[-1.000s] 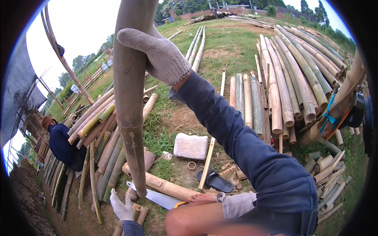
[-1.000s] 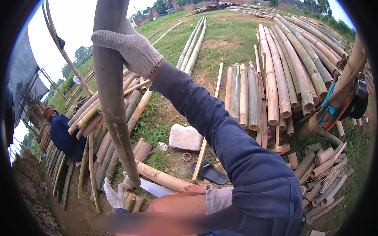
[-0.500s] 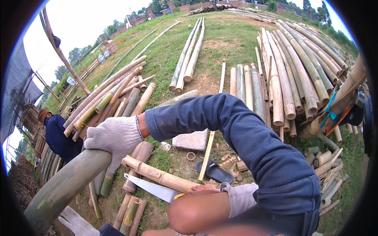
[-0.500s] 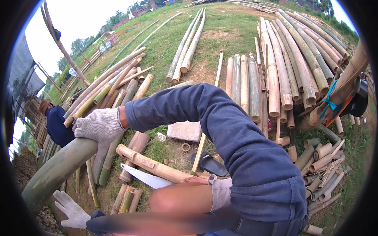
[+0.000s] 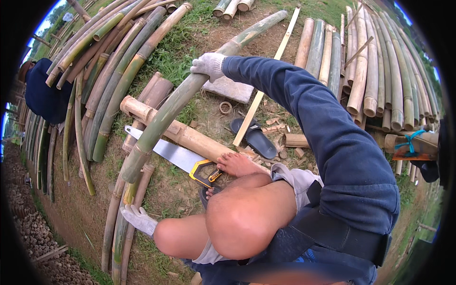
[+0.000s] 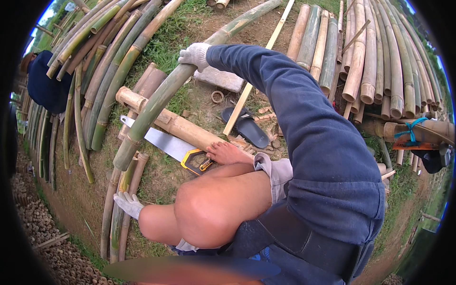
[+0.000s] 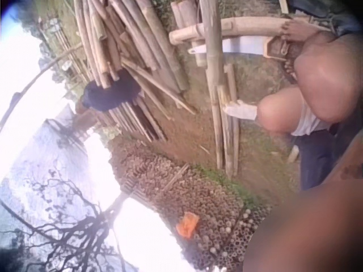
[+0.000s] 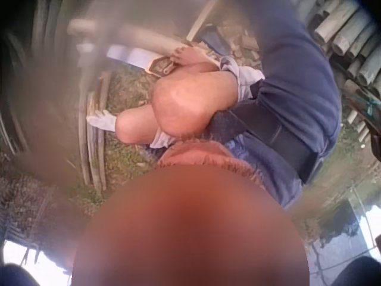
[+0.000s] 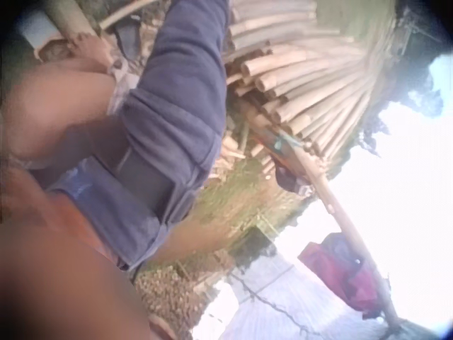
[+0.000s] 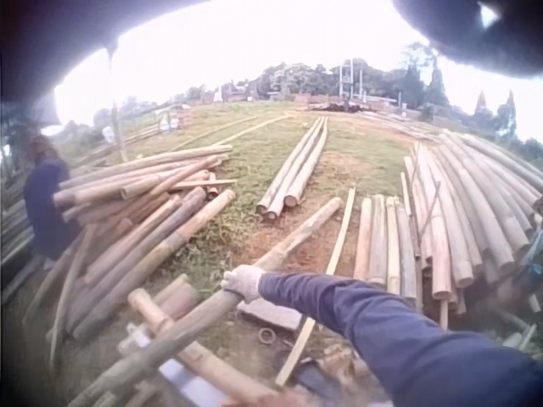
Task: The person repeatedly cuts bamboo poles into shorter sections using a hand saw. They position each pole on a makeshift sawhorse, saw through it, and then move the cut pieces aside before selecting the next pole.
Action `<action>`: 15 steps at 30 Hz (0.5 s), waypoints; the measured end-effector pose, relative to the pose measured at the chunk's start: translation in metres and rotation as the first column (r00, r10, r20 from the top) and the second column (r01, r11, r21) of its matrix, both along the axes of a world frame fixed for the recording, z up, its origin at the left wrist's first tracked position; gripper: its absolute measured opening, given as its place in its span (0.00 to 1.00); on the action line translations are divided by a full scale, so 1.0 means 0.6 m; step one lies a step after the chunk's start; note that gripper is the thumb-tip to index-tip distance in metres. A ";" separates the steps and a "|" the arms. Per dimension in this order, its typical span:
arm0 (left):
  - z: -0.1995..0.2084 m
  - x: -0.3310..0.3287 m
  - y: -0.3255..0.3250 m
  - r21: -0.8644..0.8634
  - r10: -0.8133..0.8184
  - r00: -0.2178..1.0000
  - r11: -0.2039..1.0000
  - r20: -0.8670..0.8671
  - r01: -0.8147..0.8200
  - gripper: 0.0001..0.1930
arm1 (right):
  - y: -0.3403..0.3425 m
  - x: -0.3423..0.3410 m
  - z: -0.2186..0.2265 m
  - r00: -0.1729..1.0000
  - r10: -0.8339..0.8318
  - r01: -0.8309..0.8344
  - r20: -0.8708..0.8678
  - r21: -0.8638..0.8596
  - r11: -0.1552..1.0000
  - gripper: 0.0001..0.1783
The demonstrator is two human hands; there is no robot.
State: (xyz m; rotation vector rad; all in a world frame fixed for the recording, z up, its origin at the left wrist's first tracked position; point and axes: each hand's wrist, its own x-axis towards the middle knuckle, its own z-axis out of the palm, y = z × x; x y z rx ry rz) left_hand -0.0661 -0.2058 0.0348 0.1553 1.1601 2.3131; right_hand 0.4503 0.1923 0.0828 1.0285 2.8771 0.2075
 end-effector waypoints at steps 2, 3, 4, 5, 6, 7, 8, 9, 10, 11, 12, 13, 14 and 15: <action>-0.047 0.014 0.034 -0.327 -0.205 0.964 0.934 -0.169 0.141 0.54 | -0.001 0.017 -0.044 0.988 -0.027 0.034 0.154 -0.039 0.999 0.46; -0.069 0.028 0.051 -0.470 -0.349 0.887 0.864 -0.301 0.180 0.53 | -0.008 0.029 -0.061 0.991 -0.053 0.054 0.125 -0.009 0.998 0.44; -0.089 0.046 0.066 -0.583 -0.484 0.759 0.794 -0.437 0.171 0.53 | -0.018 0.037 -0.078 0.989 -0.115 0.119 0.090 -0.037 0.992 0.41; -0.106 0.062 0.086 -0.660 -0.585 0.613 0.739 -0.531 0.134 0.53 | -0.031 0.052 -0.090 0.997 -0.083 0.083 -0.010 0.013 0.996 0.40; -0.121 0.081 0.101 -0.695 -0.651 0.430 0.715 -0.625 0.072 0.49 | -0.045 0.067 -0.100 0.994 -0.078 0.082 -0.081 0.038 0.996 0.38; -0.141 0.112 0.110 -0.720 -0.662 0.341 0.690 -0.667 -0.069 0.48 | -0.063 0.081 -0.110 0.975 -0.042 0.067 -0.217 0.109 0.992 0.37; -0.154 0.137 0.120 -0.691 -0.653 0.229 0.696 -0.722 -0.196 0.48 | -0.083 0.095 -0.120 0.953 -0.063 0.109 -0.295 0.144 0.984 0.36; -0.156 0.147 0.127 -0.643 -0.594 0.256 0.740 -0.763 -0.198 0.46 | -0.107 0.121 -0.127 0.950 -0.111 0.153 -0.291 0.123 0.981 0.39; -0.154 0.154 0.125 -0.622 -0.557 0.285 0.741 -0.780 -0.254 0.44 | -0.125 0.136 -0.136 0.918 -0.198 0.250 -0.343 0.113 0.962 0.42; -0.148 0.156 0.126 -0.622 -0.571 0.250 0.731 -0.782 -0.278 0.45 | -0.151 0.156 -0.149 0.829 -0.337 0.403 -0.447 0.060 0.913 0.42; -0.142 0.157 0.124 -0.645 -0.592 0.255 0.693 -0.764 -0.323 0.45 | -0.179 0.177 -0.163 0.709 -0.347 0.488 -0.613 0.072 0.870 0.43; -0.136 0.159 0.120 -0.655 -0.621 0.212 0.694 -0.754 -0.299 0.46 | -0.206 0.194 -0.180 0.515 -0.519 0.665 -0.682 -0.063 0.744 0.44; -0.127 0.156 0.114 -0.683 -0.652 0.209 0.667 -0.729 -0.298 0.47 | -0.226 0.207 -0.195 0.282 -0.636 0.779 -0.719 -0.215 0.589 0.44; -0.119 0.156 0.114 -0.703 -0.678 0.200 0.643 -0.707 -0.304 0.49 | -0.240 0.219 -0.207 -0.071 -0.803 0.767 -0.592 -0.547 0.335 0.45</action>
